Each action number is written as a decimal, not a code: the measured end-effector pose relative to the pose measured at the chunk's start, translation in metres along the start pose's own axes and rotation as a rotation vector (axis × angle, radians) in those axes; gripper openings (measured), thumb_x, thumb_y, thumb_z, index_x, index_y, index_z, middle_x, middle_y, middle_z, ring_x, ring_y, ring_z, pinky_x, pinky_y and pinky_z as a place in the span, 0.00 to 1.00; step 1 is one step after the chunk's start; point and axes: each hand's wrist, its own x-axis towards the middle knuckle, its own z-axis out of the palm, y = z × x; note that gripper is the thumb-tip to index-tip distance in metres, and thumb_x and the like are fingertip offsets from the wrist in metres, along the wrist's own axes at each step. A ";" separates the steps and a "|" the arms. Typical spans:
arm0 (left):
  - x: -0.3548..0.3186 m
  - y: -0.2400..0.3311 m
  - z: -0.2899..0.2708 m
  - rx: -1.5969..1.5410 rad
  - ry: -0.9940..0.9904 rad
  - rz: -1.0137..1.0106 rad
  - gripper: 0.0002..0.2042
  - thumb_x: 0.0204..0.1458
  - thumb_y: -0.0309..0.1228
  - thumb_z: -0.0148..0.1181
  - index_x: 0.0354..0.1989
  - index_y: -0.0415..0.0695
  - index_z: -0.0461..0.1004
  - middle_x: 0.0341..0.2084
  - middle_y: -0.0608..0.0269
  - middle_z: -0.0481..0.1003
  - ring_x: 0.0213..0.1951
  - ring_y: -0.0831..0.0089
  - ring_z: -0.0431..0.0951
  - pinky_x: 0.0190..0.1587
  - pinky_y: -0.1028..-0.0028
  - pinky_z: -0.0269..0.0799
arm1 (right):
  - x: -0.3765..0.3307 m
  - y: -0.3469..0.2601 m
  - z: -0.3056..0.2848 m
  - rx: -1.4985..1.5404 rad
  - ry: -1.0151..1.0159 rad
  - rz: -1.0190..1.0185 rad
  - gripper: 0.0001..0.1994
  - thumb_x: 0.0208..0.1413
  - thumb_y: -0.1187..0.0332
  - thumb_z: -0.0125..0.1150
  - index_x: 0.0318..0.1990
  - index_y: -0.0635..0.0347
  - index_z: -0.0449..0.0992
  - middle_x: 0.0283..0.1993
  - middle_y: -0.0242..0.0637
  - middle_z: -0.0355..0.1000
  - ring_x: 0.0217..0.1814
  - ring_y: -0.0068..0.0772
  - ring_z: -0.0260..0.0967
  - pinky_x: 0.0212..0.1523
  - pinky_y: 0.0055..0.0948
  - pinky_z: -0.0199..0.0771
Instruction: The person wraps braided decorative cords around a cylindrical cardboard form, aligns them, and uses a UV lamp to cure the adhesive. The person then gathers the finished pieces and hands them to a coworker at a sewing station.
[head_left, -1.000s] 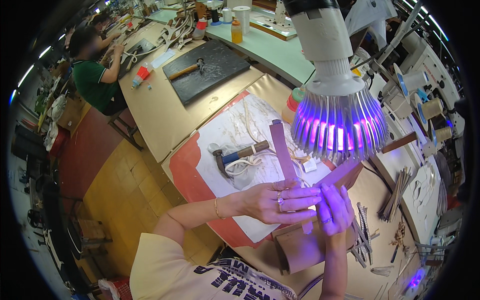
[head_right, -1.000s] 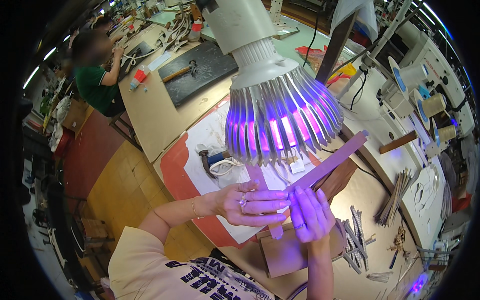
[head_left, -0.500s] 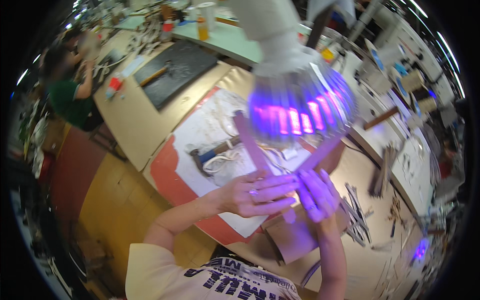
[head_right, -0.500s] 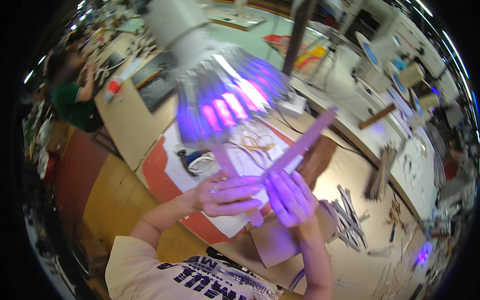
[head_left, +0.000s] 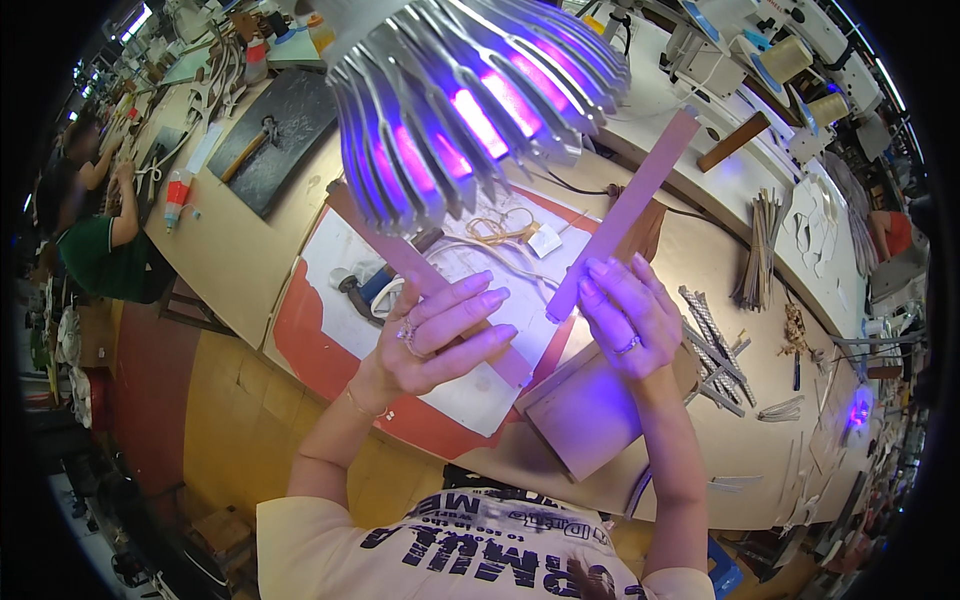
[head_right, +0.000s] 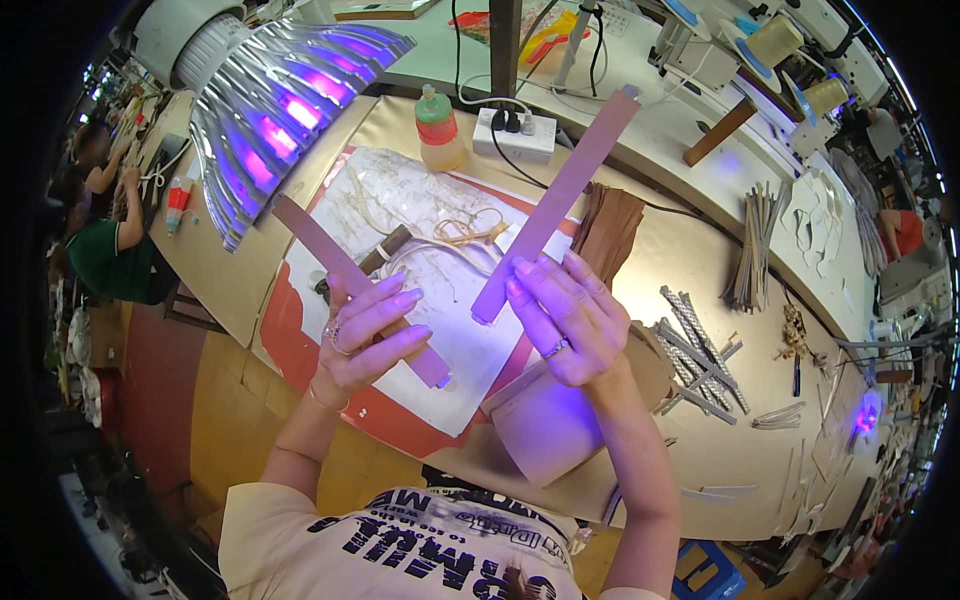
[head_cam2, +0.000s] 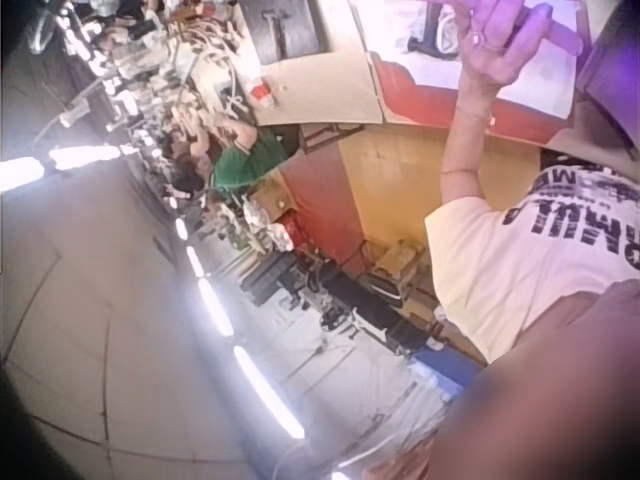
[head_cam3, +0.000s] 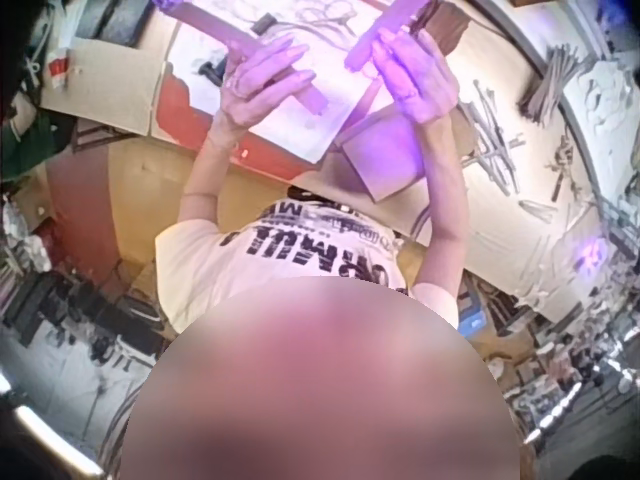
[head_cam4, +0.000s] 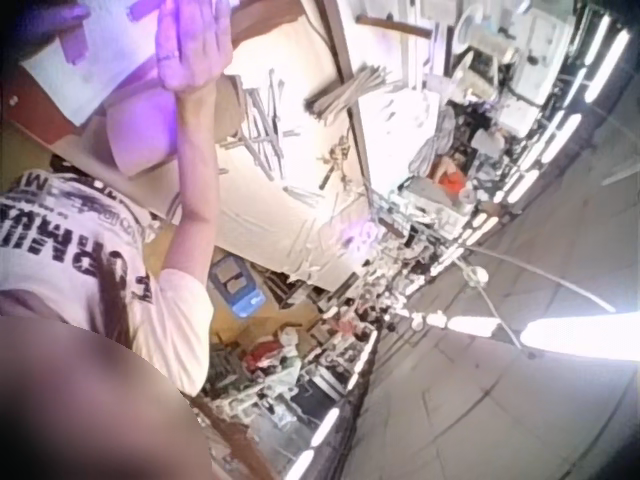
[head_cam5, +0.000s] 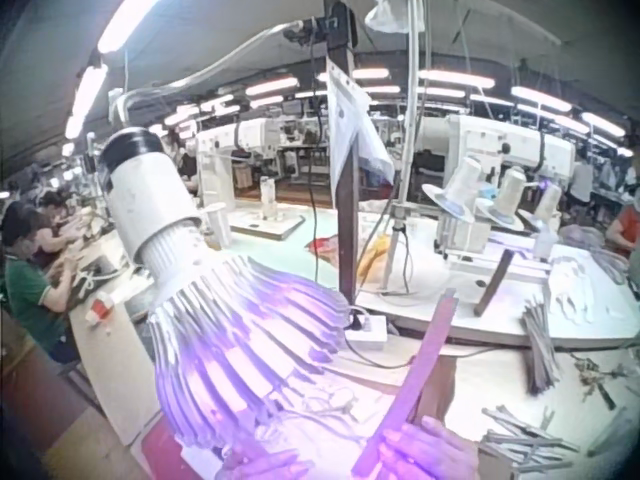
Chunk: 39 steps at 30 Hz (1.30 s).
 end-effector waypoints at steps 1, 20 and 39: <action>-0.001 0.000 0.000 0.009 0.000 -0.010 0.20 0.43 0.24 0.68 0.45 0.57 0.72 0.48 0.69 0.73 0.49 0.67 0.78 0.71 0.57 0.41 | 0.000 0.000 0.000 0.000 0.009 0.010 0.11 0.43 0.75 0.63 0.38 0.62 0.81 0.42 0.42 0.77 0.44 0.38 0.77 0.55 0.38 0.73; 0.035 -0.010 0.019 -0.772 0.281 -0.803 0.08 0.61 0.22 0.43 0.46 0.36 0.66 0.40 0.56 0.74 0.29 0.80 0.66 0.38 0.79 0.65 | 0.011 -0.020 0.000 0.129 -0.128 -0.333 0.06 0.44 0.75 0.63 0.32 0.61 0.77 0.43 0.42 0.77 0.42 0.37 0.77 0.49 0.35 0.78; 0.043 -0.017 0.038 -2.642 0.059 -1.061 0.03 0.60 0.33 0.46 0.40 0.53 0.65 0.19 0.85 0.63 0.18 0.85 0.52 0.29 0.79 0.51 | 0.040 -0.023 -0.004 0.542 0.032 0.629 0.16 0.47 0.71 0.66 0.45 0.61 0.76 0.45 0.41 0.65 0.48 0.33 0.67 0.43 0.28 0.69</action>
